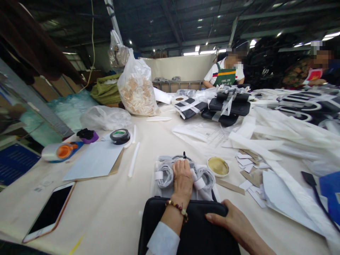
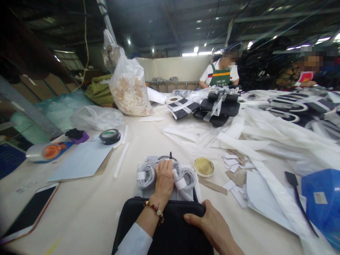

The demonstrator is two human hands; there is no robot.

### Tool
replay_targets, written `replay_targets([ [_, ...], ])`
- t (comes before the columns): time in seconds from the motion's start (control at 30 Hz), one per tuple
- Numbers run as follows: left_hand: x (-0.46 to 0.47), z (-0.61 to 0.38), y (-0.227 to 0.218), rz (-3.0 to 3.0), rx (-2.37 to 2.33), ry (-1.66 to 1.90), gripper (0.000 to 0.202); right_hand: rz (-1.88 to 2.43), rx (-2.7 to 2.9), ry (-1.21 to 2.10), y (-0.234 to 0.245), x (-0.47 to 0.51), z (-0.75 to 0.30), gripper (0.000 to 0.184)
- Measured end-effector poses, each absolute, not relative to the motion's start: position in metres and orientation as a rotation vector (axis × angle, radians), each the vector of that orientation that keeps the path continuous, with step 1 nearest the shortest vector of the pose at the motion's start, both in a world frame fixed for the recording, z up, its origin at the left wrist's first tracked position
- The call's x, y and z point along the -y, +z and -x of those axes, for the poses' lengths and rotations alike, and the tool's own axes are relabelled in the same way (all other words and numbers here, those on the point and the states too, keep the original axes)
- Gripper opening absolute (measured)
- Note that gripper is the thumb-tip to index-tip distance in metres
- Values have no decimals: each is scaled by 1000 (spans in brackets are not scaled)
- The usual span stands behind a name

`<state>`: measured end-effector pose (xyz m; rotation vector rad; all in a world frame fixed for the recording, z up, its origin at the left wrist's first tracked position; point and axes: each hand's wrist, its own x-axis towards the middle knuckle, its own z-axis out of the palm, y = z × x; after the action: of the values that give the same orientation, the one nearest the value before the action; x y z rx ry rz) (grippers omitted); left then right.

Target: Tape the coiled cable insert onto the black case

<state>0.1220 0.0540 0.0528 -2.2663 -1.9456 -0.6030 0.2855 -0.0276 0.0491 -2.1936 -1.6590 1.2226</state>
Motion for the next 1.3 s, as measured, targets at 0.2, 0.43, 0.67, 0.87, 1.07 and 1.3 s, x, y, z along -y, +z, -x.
replay_targets([
  [0.2, -52, -124, 47, 2259, 1962, -708, 31, 2250, 1641, 1240, 57, 40, -286, 50],
  [0.43, -49, -127, 47, 2286, 1972, -733, 24, 1898, 2143, -90, 64, 48, -290, 58],
  [0.67, -50, -128, 47, 2299, 2001, -783, 23, 1556, 2213, -641, 75, 15, -239, 27],
  [0.87, -49, -128, 48, 2302, 2025, -829, 24, 1762, 2062, -407, 68, 1, -231, 18],
  [1.07, -49, -129, 46, 2298, 2017, -851, 24, 1742, 1874, -265, 64, -10, -249, 29],
  [1.3, -49, -130, 50, 2311, 2005, -849, 23, 1572, 1650, 247, 59, -4, -262, 36],
])
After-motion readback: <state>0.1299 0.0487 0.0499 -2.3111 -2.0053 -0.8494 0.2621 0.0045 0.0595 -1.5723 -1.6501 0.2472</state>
